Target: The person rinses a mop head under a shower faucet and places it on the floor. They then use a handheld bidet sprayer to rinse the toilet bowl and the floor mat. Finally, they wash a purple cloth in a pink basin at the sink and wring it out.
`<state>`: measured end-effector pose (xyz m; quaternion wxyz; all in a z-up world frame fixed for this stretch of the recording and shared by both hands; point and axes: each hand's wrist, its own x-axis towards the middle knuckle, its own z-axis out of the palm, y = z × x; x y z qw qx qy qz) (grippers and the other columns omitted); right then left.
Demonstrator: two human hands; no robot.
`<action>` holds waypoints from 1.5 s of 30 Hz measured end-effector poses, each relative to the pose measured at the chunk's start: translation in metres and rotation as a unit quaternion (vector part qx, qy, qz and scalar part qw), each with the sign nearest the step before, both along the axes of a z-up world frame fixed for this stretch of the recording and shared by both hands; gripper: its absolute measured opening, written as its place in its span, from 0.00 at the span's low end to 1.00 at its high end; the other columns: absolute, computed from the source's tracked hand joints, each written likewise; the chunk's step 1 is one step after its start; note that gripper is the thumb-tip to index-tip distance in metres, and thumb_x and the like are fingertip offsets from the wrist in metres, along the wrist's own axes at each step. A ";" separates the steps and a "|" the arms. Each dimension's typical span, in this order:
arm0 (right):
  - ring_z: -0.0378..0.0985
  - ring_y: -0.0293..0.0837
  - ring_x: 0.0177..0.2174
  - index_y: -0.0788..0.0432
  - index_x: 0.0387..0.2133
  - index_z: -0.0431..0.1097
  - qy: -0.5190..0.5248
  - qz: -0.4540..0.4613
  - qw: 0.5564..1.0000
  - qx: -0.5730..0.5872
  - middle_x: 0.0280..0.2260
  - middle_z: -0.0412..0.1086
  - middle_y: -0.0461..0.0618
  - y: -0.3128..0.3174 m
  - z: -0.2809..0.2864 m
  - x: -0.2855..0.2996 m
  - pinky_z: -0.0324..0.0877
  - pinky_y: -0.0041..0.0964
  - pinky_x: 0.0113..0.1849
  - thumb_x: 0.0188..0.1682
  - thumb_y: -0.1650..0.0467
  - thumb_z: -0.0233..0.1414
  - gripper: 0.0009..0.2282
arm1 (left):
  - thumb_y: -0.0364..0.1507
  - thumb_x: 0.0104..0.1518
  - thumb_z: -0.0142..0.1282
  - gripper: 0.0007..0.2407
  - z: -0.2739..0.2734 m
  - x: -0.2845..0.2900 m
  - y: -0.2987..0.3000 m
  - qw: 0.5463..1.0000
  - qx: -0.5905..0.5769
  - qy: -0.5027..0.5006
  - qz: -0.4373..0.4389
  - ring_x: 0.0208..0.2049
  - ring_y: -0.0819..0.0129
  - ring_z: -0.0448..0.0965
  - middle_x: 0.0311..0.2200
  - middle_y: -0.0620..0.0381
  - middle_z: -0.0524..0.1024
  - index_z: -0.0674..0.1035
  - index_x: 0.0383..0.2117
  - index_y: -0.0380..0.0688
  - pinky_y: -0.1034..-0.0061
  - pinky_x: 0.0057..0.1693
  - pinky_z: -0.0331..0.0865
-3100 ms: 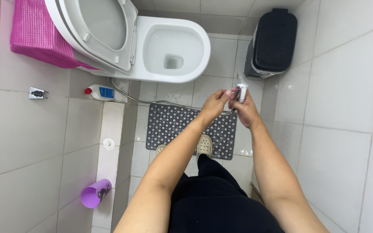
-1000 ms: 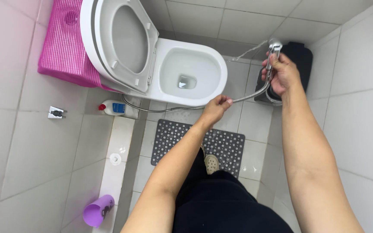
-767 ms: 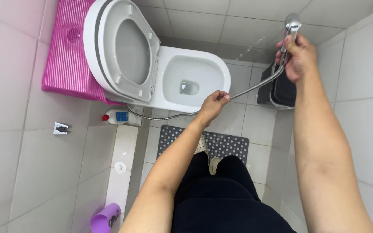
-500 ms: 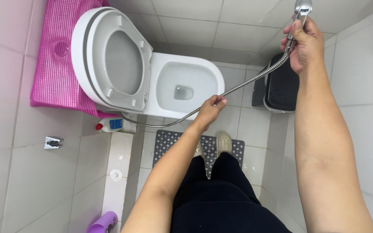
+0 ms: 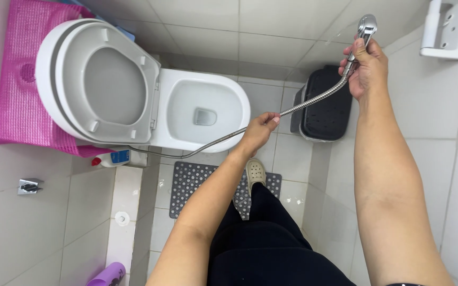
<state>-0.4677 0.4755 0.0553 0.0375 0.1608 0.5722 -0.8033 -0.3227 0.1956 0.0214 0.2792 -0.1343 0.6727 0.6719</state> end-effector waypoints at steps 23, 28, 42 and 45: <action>0.72 0.44 0.28 0.54 0.48 0.68 -0.074 -0.205 0.974 -0.069 0.34 0.69 0.49 0.120 -0.096 0.071 0.72 0.43 0.31 0.57 0.62 0.56 0.12 | 0.34 0.64 0.51 0.16 -0.046 -0.027 0.083 1.000 0.000 -0.017 -0.027 0.53 0.63 0.75 0.49 0.51 0.79 0.78 0.55 0.42 0.70 0.60 0.66; 0.70 0.45 0.25 0.54 0.42 0.67 -0.173 -0.249 0.950 -0.080 0.31 0.68 0.49 0.138 -0.132 0.114 0.69 0.43 0.28 0.57 0.58 0.54 0.13 | 0.35 0.64 0.50 0.16 -0.038 -0.025 0.085 0.998 -0.007 -0.033 -0.046 0.54 0.64 0.75 0.49 0.53 0.79 0.78 0.54 0.42 0.70 0.60 0.66; 0.75 0.44 0.30 0.55 0.53 0.68 -0.074 -0.131 0.981 -0.124 0.34 0.73 0.49 0.089 -0.106 0.140 0.73 0.41 0.33 0.58 0.62 0.53 0.15 | 0.34 0.64 0.50 0.15 -0.046 -0.013 0.087 0.996 -0.002 -0.039 -0.082 0.51 0.66 0.75 0.45 0.54 0.79 0.79 0.52 0.42 0.71 0.58 0.67; 0.74 0.43 0.28 0.54 0.50 0.69 -0.137 -0.152 0.975 -0.092 0.33 0.73 0.48 0.087 -0.124 0.156 0.72 0.40 0.31 0.57 0.61 0.54 0.14 | 0.34 0.65 0.50 0.15 -0.046 -0.009 0.084 0.995 -0.008 -0.056 -0.080 0.49 0.63 0.74 0.45 0.51 0.79 0.79 0.53 0.41 0.69 0.56 0.68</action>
